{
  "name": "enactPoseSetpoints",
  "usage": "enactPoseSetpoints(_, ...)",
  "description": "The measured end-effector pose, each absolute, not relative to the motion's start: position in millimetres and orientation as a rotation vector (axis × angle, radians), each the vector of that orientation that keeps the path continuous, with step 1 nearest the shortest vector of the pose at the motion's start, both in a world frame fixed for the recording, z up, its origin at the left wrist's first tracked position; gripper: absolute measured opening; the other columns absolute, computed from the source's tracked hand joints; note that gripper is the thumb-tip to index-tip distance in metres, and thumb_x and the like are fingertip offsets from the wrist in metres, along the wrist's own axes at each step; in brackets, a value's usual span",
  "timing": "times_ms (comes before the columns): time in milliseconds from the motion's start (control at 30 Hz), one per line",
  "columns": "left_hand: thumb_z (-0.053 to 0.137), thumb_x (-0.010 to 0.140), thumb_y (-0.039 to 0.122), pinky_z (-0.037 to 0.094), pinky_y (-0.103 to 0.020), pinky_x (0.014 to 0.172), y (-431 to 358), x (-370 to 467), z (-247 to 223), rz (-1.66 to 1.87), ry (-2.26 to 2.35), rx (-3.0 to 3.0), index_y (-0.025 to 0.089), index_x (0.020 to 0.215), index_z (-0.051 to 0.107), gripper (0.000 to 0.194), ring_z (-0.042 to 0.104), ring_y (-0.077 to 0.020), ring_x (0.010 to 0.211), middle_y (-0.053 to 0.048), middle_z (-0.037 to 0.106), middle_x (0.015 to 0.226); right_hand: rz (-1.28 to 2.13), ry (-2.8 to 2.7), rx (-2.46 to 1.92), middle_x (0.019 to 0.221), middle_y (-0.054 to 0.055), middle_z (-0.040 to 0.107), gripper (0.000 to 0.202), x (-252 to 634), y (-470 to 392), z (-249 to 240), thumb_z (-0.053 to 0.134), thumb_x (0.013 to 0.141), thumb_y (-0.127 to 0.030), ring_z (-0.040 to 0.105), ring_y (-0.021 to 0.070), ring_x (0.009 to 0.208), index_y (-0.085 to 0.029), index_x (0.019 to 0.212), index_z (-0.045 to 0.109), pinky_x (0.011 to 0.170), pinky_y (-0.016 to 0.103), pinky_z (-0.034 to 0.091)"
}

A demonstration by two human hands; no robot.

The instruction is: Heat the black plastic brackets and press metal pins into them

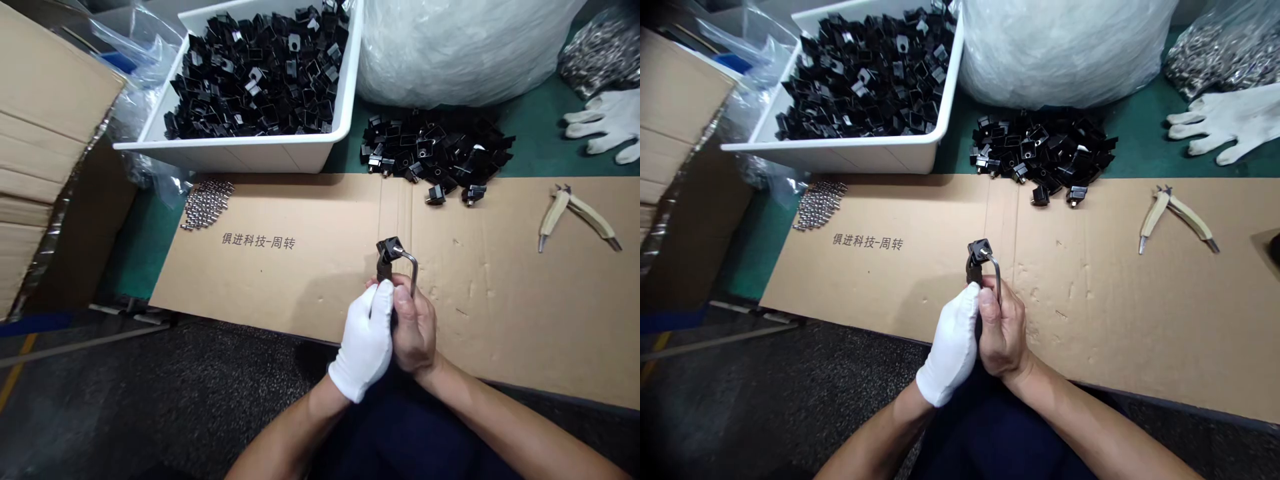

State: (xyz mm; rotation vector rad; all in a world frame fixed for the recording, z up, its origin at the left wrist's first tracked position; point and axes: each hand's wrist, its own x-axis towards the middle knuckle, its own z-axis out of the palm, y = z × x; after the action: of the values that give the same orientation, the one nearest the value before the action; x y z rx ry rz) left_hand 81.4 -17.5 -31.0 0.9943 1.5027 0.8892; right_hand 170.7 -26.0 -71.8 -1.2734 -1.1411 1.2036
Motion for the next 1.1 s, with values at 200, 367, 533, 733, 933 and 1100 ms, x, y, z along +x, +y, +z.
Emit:
enactPoseSetpoints(200, 0.045, 0.104, 0.049, 0.048, -0.028, 0.071, -26, 81, -31, 0.917, 1.475, 0.999, 0.017, 0.083, 0.062, 0.042, 0.056, -0.0161, 0.073, -0.004, 0.064, 0.079, 1.227, -1.117, -1.195, 0.11, 0.006, 0.073, 0.034, 173, -30, -76, 0.041, 0.106, -0.043, 0.068, 0.024, 0.097, -0.026, 0.119, 0.068, 0.087, 0.037, 0.053)
enactPoseSetpoints(367, 0.045, 0.105, 0.048, 0.042, -0.024, 0.063, -31, 81, -30, 0.907, 1.456, 1.012, 0.017, 0.084, 0.057, 0.039, 0.049, -0.012, 0.066, 0.0, 0.058, 0.074, 1.276, -1.025, -1.103, 0.121, 0.009, 0.069, 0.043, 169, -35, -86, 0.036, 0.105, -0.052, 0.066, 0.0286, 0.107, -0.028, 0.131, 0.061, 0.091, 0.042, 0.053)
enactPoseSetpoints(533, 0.044, 0.104, 0.051, 0.04, -0.023, 0.058, -29, 78, -20, 0.873, 1.389, 0.996, 0.018, 0.078, 0.052, 0.043, 0.045, -0.0105, 0.06, 0.001, 0.053, 0.068, 1.392, -1.009, -0.986, 0.119, 0.01, 0.069, 0.05, 171, -39, -90, 0.028, 0.105, -0.056, 0.067, 0.0294, 0.11, -0.029, 0.135, 0.057, 0.093, 0.044, 0.054)
enactPoseSetpoints(733, 0.043, 0.103, 0.057, 0.042, -0.022, 0.057, -25, 74, -9, 0.774, 1.247, 1.013, 0.017, 0.073, 0.052, 0.05, 0.049, -0.0106, 0.058, 0.0, 0.054, 0.065, 1.435, -1.131, -0.901, 0.11, 0.011, 0.068, 0.057, 183, -37, -81, 0.023, 0.104, -0.062, 0.068, 0.0292, 0.101, -0.028, 0.133, 0.06, 0.088, 0.043, 0.056)
enactPoseSetpoints(933, 0.041, 0.1, 0.066, 0.041, -0.022, 0.048, -23, 75, 1, 0.649, 1.129, 0.879, 0.017, 0.078, 0.052, 0.054, 0.048, -0.0098, 0.049, 0.0, 0.054, 0.061, 1.204, -1.368, -0.908, 0.092, 0.009, 0.062, 0.054, 210, -25, -82, 0.032, 0.103, -0.065, 0.063, 0.0253, 0.083, -0.024, 0.108, 0.067, 0.075, 0.04, 0.054)
enactPoseSetpoints(1100, 0.042, 0.101, 0.064, 0.043, -0.022, 0.047, -27, 76, 1, 0.61, 1.04, 0.77, 0.016, 0.088, 0.055, 0.052, 0.051, -0.0099, 0.045, 0.001, 0.055, 0.061, 0.965, -1.491, -0.932, 0.078, 0.002, 0.058, 0.049, 226, -23, -89, 0.036, 0.107, -0.059, 0.054, 0.0159, 0.062, -0.02, 0.114, 0.064, 0.055, 0.03, 0.045)
